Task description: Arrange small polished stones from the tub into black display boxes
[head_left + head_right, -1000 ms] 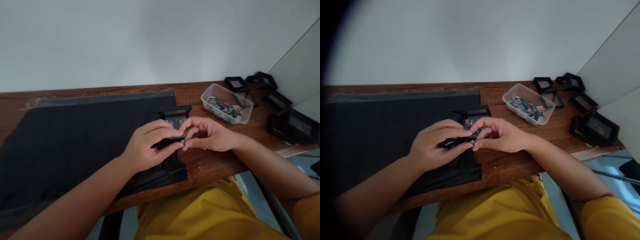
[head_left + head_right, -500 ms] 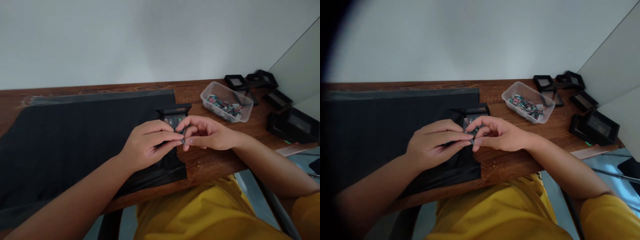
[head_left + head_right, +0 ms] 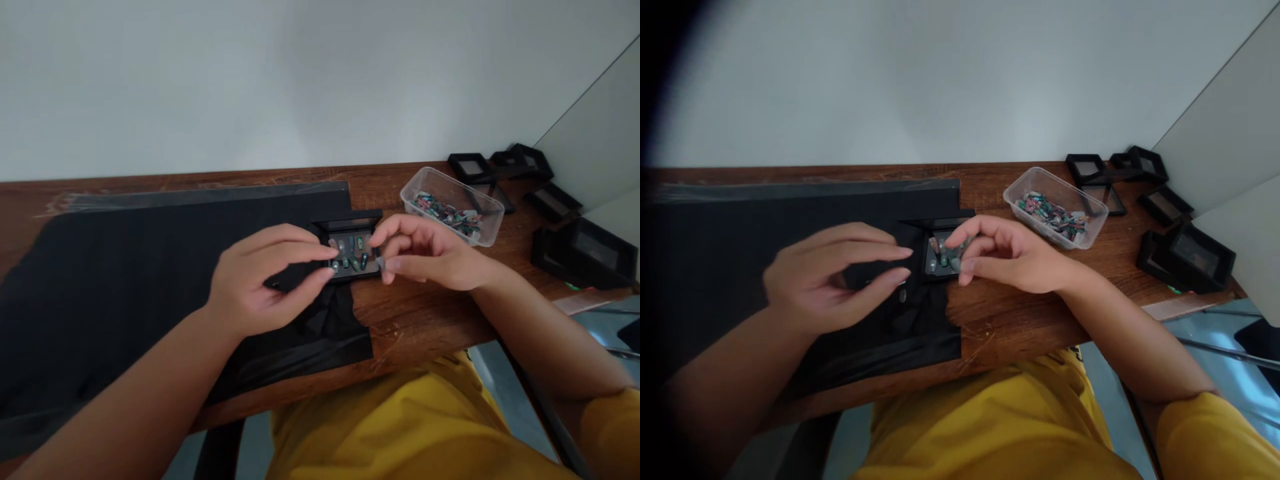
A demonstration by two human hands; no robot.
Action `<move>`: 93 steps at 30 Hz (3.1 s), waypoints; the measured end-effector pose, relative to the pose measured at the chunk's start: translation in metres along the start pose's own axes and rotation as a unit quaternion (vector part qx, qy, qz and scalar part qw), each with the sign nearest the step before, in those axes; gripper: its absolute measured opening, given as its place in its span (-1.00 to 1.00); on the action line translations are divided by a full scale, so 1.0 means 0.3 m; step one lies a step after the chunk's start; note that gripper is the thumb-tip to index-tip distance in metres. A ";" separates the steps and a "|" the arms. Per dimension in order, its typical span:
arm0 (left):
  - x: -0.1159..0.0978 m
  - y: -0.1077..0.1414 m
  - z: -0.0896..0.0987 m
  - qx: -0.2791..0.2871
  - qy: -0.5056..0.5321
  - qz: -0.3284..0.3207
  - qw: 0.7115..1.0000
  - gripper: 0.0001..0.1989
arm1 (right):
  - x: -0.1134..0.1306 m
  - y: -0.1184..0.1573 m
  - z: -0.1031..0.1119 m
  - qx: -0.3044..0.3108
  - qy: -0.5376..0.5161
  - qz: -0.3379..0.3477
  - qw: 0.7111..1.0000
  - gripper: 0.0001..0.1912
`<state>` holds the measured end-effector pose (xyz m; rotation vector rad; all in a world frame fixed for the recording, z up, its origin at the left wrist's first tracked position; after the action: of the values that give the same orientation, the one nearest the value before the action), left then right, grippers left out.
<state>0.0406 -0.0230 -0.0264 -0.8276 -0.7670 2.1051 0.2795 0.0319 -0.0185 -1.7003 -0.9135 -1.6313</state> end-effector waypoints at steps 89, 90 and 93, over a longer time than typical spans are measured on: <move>0.151 0.028 0.077 -0.091 0.026 0.051 0.994 -0.79 | 0.018 0.135 0.398 -0.330 0.419 -0.168 0.829 -0.90; 0.153 0.029 0.077 -0.097 0.028 0.049 0.994 -0.80 | 0.018 0.134 0.396 -0.330 0.415 -0.169 0.831 -0.90; 0.159 0.031 0.075 -0.107 0.027 0.043 0.993 -0.81 | 0.020 0.132 0.389 -0.331 0.406 -0.173 0.834 -0.90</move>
<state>-0.0050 0.0041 -0.0342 -1.0445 -0.9549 2.0919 0.3797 0.1041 -0.0181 -0.9769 -0.2144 -2.8228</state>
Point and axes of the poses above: each hand's wrist, its own y-axis away from the middle knuckle, its own z-axis out of the back of the hand, x = y × z, the point moved 2 cm from there along -y, towards the middle knuckle, and after that the axes turned 4 degrees about -z, right-handed, at the moved point
